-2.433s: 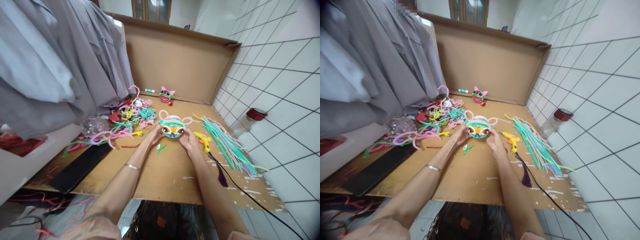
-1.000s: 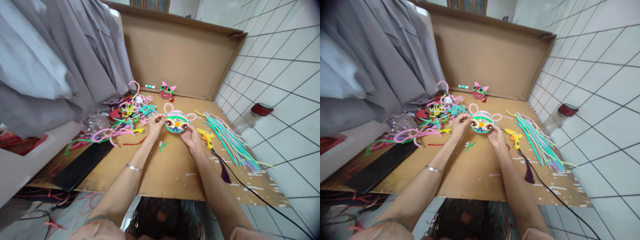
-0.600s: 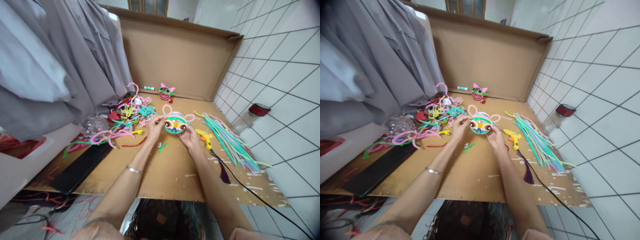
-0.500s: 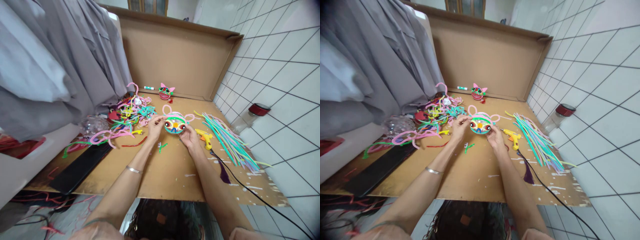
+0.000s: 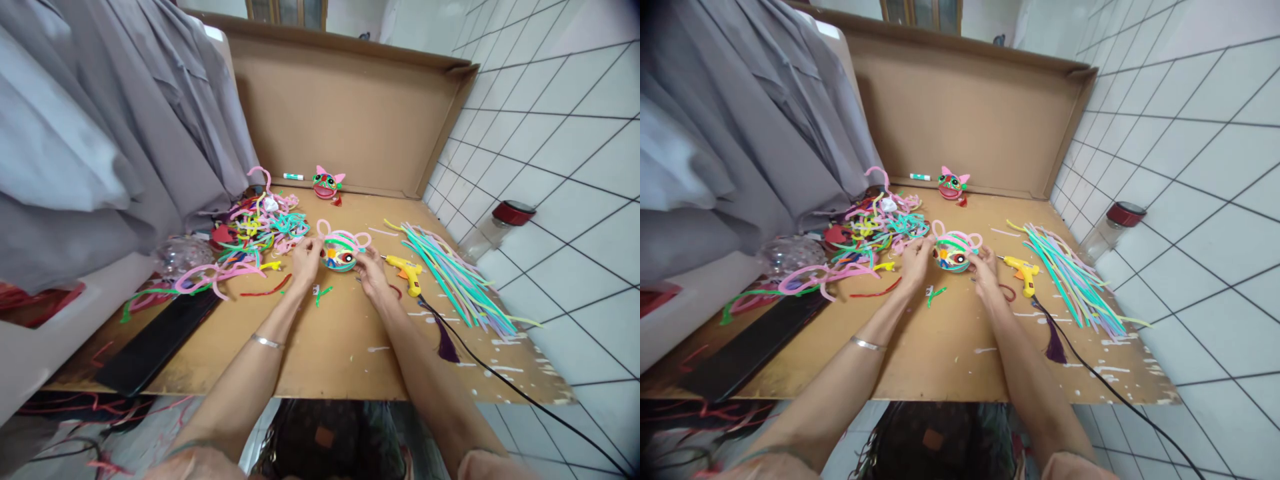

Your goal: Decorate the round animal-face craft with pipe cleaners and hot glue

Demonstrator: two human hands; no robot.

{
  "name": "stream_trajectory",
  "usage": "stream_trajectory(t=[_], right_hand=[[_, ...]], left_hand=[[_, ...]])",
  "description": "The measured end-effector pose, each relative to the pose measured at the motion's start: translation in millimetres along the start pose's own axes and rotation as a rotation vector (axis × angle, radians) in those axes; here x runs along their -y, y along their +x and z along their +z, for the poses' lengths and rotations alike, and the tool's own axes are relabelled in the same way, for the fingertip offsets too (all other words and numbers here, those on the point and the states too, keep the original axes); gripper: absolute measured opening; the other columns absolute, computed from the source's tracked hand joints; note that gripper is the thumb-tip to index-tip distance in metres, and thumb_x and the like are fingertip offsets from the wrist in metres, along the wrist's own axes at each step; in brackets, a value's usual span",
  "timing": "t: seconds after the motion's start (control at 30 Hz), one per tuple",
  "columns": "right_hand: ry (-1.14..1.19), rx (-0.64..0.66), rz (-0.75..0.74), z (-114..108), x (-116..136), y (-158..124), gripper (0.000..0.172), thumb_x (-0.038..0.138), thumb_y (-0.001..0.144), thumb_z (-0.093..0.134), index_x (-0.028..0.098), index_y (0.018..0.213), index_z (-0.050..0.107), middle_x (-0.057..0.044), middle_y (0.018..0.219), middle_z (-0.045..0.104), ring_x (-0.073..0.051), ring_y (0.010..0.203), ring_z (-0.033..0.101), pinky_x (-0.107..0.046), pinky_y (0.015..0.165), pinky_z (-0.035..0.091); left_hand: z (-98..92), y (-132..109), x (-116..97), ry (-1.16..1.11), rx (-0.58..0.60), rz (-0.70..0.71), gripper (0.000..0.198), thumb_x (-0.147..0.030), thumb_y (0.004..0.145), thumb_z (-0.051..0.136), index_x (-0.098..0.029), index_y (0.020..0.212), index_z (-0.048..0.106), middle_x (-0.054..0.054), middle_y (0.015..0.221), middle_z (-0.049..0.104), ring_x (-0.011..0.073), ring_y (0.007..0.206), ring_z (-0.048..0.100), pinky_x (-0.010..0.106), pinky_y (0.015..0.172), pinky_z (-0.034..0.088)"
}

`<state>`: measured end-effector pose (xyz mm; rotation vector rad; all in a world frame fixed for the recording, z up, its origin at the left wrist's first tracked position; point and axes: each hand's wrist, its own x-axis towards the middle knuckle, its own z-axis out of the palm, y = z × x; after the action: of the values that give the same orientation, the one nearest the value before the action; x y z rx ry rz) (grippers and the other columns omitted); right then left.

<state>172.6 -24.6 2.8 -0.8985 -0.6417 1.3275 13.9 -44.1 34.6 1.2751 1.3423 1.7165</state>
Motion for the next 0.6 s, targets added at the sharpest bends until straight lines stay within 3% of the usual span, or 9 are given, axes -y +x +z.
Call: stream_trajectory(t=[0.17,0.43,0.6], right_hand=[[-0.072,-0.033,-0.01,4,-3,-2,0.056,0.013,0.054,0.082,0.026,0.1,0.052,0.01,0.075,0.07,-0.01,0.064,0.065,-0.019,0.055,0.049],[-0.041,0.001,-0.091,10,-6,-8,0.068,0.009,0.05,0.083,0.026,0.108,0.052,0.007,0.079,0.067,-0.013,0.073,0.065,-0.023,0.065,0.051],[-0.171,-0.012,-0.091,14,-4,-11,0.074,0.017,0.045,0.085,0.024,0.11,0.049,0.005,0.086,0.064,-0.016,0.08,0.063,-0.028,0.073,0.051]], left_hand=[[1.0,-1,0,0.14,0.008,-0.018,0.036,-0.048,0.079,0.069,-0.019,0.061,0.057,0.0,0.064,0.055,0.0168,0.07,0.049,0.027,0.07,0.038],[3.8,1,9,0.414,0.01,0.024,0.049,-0.056,0.064,0.077,-0.021,0.073,0.044,-0.004,0.07,0.046,0.0142,0.067,0.043,0.027,0.065,0.032],[3.6,-1,4,0.569,0.016,0.032,0.054,-0.057,0.061,0.078,-0.022,0.075,0.039,-0.003,0.075,0.045,0.0145,0.071,0.045,0.027,0.066,0.034]])
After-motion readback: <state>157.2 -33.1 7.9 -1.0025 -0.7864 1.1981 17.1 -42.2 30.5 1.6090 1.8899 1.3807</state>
